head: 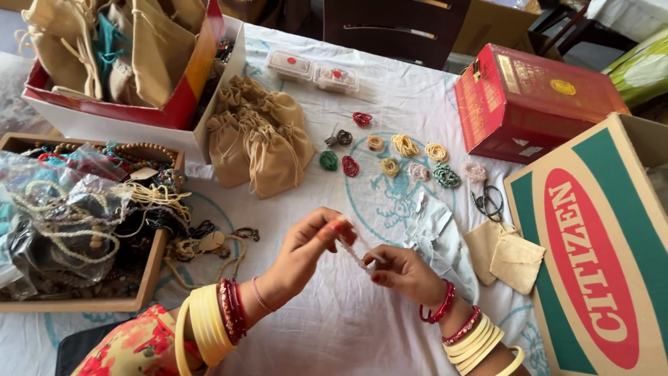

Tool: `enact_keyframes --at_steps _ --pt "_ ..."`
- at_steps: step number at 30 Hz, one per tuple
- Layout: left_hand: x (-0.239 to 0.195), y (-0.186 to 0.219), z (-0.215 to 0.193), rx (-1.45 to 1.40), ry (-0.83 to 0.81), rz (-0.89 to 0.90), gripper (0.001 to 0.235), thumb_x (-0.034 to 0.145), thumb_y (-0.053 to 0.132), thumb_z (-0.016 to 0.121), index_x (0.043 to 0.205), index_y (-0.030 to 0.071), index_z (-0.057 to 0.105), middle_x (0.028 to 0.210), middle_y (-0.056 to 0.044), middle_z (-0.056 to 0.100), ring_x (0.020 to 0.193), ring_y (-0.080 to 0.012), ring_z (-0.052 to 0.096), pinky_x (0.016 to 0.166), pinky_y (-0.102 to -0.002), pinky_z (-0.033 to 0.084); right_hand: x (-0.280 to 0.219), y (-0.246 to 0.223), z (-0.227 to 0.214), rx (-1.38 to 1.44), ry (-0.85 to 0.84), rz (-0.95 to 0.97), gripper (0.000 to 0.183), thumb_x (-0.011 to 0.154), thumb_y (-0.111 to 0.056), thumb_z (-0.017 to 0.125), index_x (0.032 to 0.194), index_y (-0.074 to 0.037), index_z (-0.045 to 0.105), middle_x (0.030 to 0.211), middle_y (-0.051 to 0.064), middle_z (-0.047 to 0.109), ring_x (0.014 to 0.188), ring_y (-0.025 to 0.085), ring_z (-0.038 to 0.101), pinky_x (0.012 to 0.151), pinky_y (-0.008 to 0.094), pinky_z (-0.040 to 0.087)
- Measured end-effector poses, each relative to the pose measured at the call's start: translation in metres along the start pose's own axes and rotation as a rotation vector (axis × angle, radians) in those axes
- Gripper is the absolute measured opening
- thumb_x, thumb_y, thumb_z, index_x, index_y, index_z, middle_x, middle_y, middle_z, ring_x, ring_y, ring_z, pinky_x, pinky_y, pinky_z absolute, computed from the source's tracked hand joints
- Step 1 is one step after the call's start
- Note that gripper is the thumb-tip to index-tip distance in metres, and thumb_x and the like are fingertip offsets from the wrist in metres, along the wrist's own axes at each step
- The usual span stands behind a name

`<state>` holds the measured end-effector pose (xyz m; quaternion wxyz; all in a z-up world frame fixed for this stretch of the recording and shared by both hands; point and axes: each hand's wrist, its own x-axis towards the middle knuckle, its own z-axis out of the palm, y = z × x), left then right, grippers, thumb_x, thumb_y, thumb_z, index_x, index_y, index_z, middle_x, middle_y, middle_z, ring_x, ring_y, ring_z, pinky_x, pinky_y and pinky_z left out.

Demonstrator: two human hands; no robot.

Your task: The person wipes several small jewelry items on a table using a white cloth. They handle a dark beaded bracelet, a red beaded bracelet, and a light-colored beaded bracelet, wiping each with the cloth and placing them back on the table.

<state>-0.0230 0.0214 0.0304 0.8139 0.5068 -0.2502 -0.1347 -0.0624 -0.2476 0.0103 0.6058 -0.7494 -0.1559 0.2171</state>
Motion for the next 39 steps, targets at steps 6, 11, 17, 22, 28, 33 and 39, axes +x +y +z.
enact_keyframes --at_steps 6,11,17,22,28,33,39 --pt "0.004 -0.014 -0.003 -0.265 0.439 -0.146 0.008 0.103 0.020 0.055 0.102 0.012 0.054 0.095 -0.006 0.071 0.083 -0.0175 0.069 0.068 -0.030 0.051 0.009 0.008 -0.029 0.600 0.232 -0.198 0.037 0.097 -0.010 0.072 0.130 0.001 0.061 0.091 0.001 0.062 0.079 0.011 0.057 0.071 0.026 0.049" --pt "-0.001 -0.046 -0.005 -0.070 0.411 -0.303 0.010 0.100 0.020 0.058 0.101 0.011 0.056 0.103 -0.008 0.068 0.093 -0.0199 0.067 0.076 -0.033 0.055 0.013 -0.016 -0.050 0.747 0.508 -0.279 0.039 0.096 -0.010 0.069 0.133 -0.003 0.058 0.105 0.005 0.065 0.091 0.016 0.063 0.080 0.029 0.053" --pt "-0.004 -0.004 0.014 0.947 0.217 -0.237 0.026 0.086 0.024 0.078 0.105 0.009 0.068 0.132 -0.018 0.052 0.125 -0.0360 0.048 0.101 -0.044 0.042 -0.021 -0.044 -0.075 -0.215 0.698 -0.078 0.042 0.088 -0.010 0.072 0.128 -0.008 0.063 0.122 0.006 0.065 0.110 0.018 0.064 0.088 0.033 0.056" --pt "-0.002 -0.003 0.020 1.001 0.183 -0.034 0.031 0.082 0.018 0.076 0.110 0.009 0.066 0.129 -0.018 0.055 0.120 -0.0376 0.052 0.102 -0.046 0.044 -0.035 -0.056 -0.074 -0.907 0.490 0.157 0.053 0.072 -0.012 0.083 0.123 -0.011 0.066 0.125 0.009 0.061 0.103 0.023 0.063 0.083 0.036 0.054" --pt "0.000 -0.007 0.022 1.065 -0.109 0.103 0.035 0.082 0.014 0.075 0.116 0.010 0.065 0.123 -0.014 0.060 0.112 -0.0357 0.057 0.096 -0.046 0.047 -0.007 -0.034 -0.044 -1.021 0.613 -0.209 0.036 0.085 -0.017 0.078 0.121 -0.016 0.073 0.105 0.005 0.069 0.097 0.022 0.064 0.089 0.035 0.053" --pt "0.001 -0.001 0.017 0.944 -0.033 0.027 0.035 0.083 0.013 0.074 0.117 0.008 0.064 0.117 -0.014 0.060 0.106 -0.0363 0.060 0.092 -0.044 0.049 0.020 -0.021 -0.007 -1.291 0.421 -0.312 0.020 0.085 -0.007 0.071 0.105 -0.006 0.073 0.097 0.009 0.068 0.094 0.026 0.061 0.087 0.042 0.047" --pt "0.004 -0.007 0.010 0.961 0.030 0.157 0.029 0.083 0.008 0.071 0.111 0.008 0.067 0.112 -0.014 0.062 0.104 -0.0373 0.060 0.089 -0.044 0.051 0.006 -0.038 0.039 -1.102 0.253 -0.449 0.022 0.072 0.002 0.069 0.094 -0.005 0.067 0.098 0.009 0.066 0.099 0.030 0.065 0.093 0.041 0.050"
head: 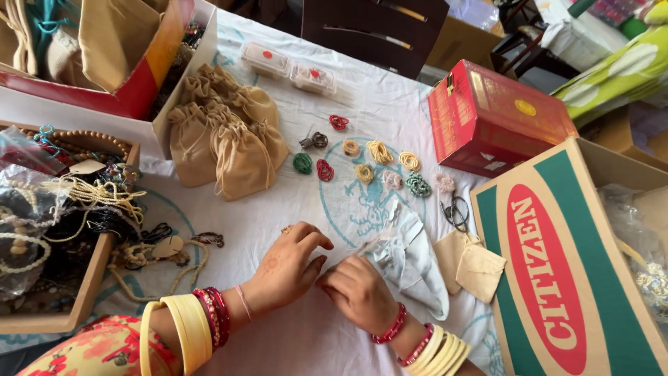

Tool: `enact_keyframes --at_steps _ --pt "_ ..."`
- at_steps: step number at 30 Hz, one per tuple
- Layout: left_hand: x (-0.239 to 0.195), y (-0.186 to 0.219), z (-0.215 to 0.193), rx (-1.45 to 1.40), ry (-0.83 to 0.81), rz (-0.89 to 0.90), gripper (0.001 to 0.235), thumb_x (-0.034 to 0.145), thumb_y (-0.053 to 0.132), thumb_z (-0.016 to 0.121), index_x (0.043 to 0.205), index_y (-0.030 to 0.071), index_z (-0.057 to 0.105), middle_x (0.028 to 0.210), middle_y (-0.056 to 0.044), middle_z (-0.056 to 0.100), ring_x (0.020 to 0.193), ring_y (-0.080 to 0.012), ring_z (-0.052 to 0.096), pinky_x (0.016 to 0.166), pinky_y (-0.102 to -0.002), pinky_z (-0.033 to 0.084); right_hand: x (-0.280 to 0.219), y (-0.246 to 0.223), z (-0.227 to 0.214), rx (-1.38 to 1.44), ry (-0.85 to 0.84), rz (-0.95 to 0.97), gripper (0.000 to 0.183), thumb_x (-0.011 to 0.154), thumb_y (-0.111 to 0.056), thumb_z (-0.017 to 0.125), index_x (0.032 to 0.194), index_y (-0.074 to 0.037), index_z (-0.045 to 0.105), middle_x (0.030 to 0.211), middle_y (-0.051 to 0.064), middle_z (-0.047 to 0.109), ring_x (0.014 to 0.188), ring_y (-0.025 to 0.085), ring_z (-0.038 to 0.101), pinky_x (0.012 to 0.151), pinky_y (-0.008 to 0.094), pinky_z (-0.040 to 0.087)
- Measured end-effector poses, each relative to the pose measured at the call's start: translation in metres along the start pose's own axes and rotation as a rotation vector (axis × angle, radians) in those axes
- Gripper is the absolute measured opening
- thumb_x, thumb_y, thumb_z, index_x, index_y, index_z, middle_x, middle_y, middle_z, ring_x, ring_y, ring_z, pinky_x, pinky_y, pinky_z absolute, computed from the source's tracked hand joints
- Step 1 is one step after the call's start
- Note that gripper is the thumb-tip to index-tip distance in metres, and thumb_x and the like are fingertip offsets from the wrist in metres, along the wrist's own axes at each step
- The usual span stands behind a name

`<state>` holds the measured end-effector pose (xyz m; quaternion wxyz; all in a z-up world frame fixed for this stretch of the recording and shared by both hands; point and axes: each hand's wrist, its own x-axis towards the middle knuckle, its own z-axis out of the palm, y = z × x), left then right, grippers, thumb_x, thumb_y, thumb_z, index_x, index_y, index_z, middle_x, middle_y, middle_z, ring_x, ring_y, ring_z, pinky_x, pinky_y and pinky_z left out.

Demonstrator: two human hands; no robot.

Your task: The person wipes several small jewelry items on a table using a white cloth. They handle a dark beaded bracelet, a red beaded bracelet, and a light-colored beaded bracelet, wiping each with the cloth and placing them back on the table.

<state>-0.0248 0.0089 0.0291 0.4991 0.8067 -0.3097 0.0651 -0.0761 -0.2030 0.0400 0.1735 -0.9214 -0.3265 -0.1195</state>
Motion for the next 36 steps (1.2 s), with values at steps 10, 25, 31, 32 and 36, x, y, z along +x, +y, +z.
enact_keyframes --at_steps 10,25,31,32,36 --pt "-0.002 0.010 -0.008 0.139 -0.206 -0.207 0.013 0.082 0.018 0.074 0.093 0.011 0.072 0.093 -0.010 0.067 0.094 -0.0317 0.063 0.083 -0.041 0.052 -0.034 0.094 -0.068 -0.104 -0.042 0.366 0.062 0.069 -0.017 0.086 0.125 -0.005 0.064 0.117 0.020 0.065 0.111 0.041 0.060 0.094 0.047 0.047" --pt "-0.009 -0.011 0.008 0.305 -0.302 -0.077 0.019 0.079 0.022 0.074 0.088 0.007 0.068 0.089 -0.012 0.071 0.086 -0.0342 0.068 0.079 -0.045 0.054 0.008 0.020 -0.011 0.005 -0.068 -0.142 0.026 0.073 0.002 0.066 0.098 -0.005 0.068 0.120 0.016 0.070 0.116 0.033 0.062 0.096 0.045 0.045" --pt "-0.005 -0.007 -0.001 0.286 -0.443 -0.186 0.022 0.069 0.025 0.075 0.080 0.007 0.068 0.088 -0.013 0.070 0.089 -0.0350 0.066 0.080 -0.045 0.054 -0.022 0.102 -0.015 -0.030 0.002 0.156 0.027 0.085 0.009 0.058 0.100 -0.008 0.073 0.115 0.005 0.074 0.109 0.025 0.065 0.095 0.036 0.054" --pt "-0.006 -0.008 0.000 0.308 -0.431 -0.153 0.022 0.070 0.025 0.074 0.080 0.006 0.067 0.087 -0.013 0.069 0.088 -0.0352 0.067 0.080 -0.045 0.055 -0.026 0.106 -0.017 -0.075 0.059 0.233 0.026 0.086 0.009 0.059 0.101 -0.007 0.072 0.115 0.005 0.073 0.108 0.024 0.066 0.094 0.036 0.055" --pt "-0.007 -0.010 0.004 0.303 -0.379 -0.118 0.022 0.069 0.023 0.074 0.080 0.006 0.066 0.086 -0.013 0.069 0.087 -0.0355 0.067 0.078 -0.046 0.055 -0.030 0.085 -0.011 -0.030 0.237 0.390 0.024 0.088 0.006 0.064 0.107 -0.007 0.073 0.112 0.005 0.072 0.104 0.022 0.066 0.091 0.035 0.055"
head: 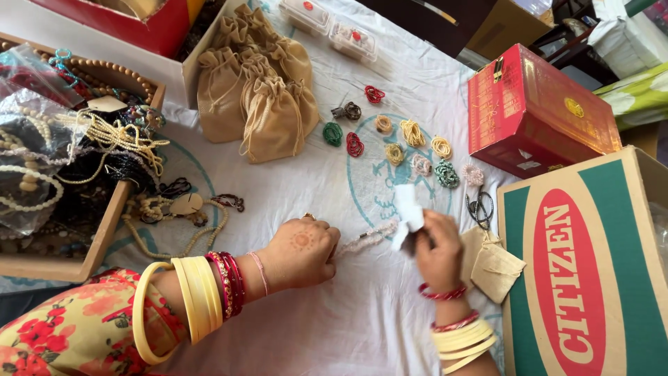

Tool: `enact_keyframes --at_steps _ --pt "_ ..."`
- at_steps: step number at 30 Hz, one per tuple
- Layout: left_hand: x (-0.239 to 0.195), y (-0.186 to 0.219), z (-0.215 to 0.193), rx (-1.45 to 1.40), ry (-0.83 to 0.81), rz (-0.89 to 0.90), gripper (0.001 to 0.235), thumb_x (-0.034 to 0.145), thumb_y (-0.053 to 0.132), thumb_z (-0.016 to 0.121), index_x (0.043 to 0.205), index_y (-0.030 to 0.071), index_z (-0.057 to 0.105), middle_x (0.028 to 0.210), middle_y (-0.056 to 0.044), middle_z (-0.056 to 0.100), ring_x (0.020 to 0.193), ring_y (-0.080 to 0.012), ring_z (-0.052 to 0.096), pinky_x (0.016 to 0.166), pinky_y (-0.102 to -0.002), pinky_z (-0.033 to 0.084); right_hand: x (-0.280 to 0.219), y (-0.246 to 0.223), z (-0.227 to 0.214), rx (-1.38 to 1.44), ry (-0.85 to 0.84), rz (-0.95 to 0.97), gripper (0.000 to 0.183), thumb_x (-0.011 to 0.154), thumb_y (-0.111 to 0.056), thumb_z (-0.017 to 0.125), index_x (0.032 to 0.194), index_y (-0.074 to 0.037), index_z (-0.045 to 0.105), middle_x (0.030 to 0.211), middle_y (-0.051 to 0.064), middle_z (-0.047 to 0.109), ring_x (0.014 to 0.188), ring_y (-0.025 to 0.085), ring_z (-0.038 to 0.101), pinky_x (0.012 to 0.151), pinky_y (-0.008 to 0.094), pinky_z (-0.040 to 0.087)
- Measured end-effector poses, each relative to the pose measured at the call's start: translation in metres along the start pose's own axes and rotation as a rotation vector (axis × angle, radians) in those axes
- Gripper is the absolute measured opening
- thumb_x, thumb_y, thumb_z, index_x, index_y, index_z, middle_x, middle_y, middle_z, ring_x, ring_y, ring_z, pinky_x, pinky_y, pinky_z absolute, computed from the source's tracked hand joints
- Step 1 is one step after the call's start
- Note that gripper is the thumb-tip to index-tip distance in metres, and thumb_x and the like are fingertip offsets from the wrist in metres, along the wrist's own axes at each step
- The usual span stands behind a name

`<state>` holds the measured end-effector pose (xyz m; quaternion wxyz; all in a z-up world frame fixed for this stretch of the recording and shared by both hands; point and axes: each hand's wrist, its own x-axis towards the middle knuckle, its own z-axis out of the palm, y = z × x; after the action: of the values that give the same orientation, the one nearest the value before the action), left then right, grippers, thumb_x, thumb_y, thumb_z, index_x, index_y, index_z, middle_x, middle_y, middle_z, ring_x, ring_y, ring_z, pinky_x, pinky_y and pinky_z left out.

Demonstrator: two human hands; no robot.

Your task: The person wipes several small jewelry items on a table using a white cloth. They handle a dark beaded bracelet, a red beaded bracelet, and a light-colored beaded bracelet, wiping each with the cloth and placing them back on the table.

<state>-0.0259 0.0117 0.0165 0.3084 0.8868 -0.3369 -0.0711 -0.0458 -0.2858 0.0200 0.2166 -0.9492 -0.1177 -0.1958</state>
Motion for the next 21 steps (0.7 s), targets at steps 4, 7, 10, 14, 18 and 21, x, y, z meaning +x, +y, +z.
enact_keyframes --at_steps 4,7,10,14,18,21 --pt "0.001 -0.001 -0.005 -0.023 -0.016 -0.026 0.021 0.072 0.026 0.074 0.080 0.007 0.069 0.086 -0.013 0.070 0.087 -0.0348 0.067 0.081 -0.046 0.054 0.011 -0.084 0.005 0.041 -0.175 -0.533 0.030 0.084 0.003 0.068 0.112 -0.005 0.074 0.122 0.009 0.072 0.125 0.027 0.059 0.108 0.044 0.044" --pt "0.003 -0.004 -0.005 0.048 -0.063 -0.010 0.029 0.071 0.031 0.075 0.083 0.005 0.070 0.089 -0.015 0.071 0.089 -0.0344 0.068 0.080 -0.044 0.056 0.009 -0.066 0.012 0.024 -0.326 -0.535 0.030 0.078 -0.015 0.077 0.107 -0.010 0.074 0.123 0.009 0.071 0.130 0.032 0.052 0.108 0.049 0.034" --pt "0.002 -0.005 -0.003 0.072 -0.116 0.021 0.024 0.072 0.029 0.073 0.080 0.007 0.073 0.088 -0.013 0.073 0.091 -0.0331 0.068 0.082 -0.045 0.055 0.010 -0.013 0.010 0.006 -0.316 -0.442 0.027 0.086 -0.010 0.073 0.112 -0.018 0.078 0.128 0.002 0.074 0.132 0.026 0.055 0.113 0.043 0.040" --pt "0.000 -0.005 -0.005 0.102 -0.117 0.046 0.020 0.073 0.027 0.070 0.079 0.007 0.072 0.085 -0.010 0.073 0.090 -0.0316 0.068 0.081 -0.044 0.056 0.012 0.044 -0.003 -0.085 -0.262 -0.134 0.032 0.087 -0.001 0.069 0.114 -0.016 0.077 0.125 0.001 0.074 0.124 0.025 0.062 0.108 0.039 0.051" --pt "0.001 0.001 -0.015 0.072 -0.151 0.031 0.025 0.075 0.030 0.071 0.080 0.006 0.071 0.085 -0.011 0.071 0.089 -0.0317 0.068 0.079 -0.045 0.056 -0.003 0.067 0.006 -0.064 -0.034 0.018 0.027 0.094 0.002 0.068 0.116 -0.012 0.073 0.123 0.004 0.072 0.114 0.019 0.068 0.100 0.034 0.059" --pt "0.002 0.002 -0.016 -0.106 -0.077 -0.091 0.024 0.085 0.030 0.067 0.085 0.006 0.069 0.088 -0.012 0.071 0.085 -0.0333 0.068 0.079 -0.046 0.055 0.009 -0.039 0.004 0.081 -0.135 -0.259 0.030 0.087 0.006 0.065 0.112 -0.009 0.074 0.117 0.006 0.073 0.115 0.022 0.067 0.100 0.036 0.056"
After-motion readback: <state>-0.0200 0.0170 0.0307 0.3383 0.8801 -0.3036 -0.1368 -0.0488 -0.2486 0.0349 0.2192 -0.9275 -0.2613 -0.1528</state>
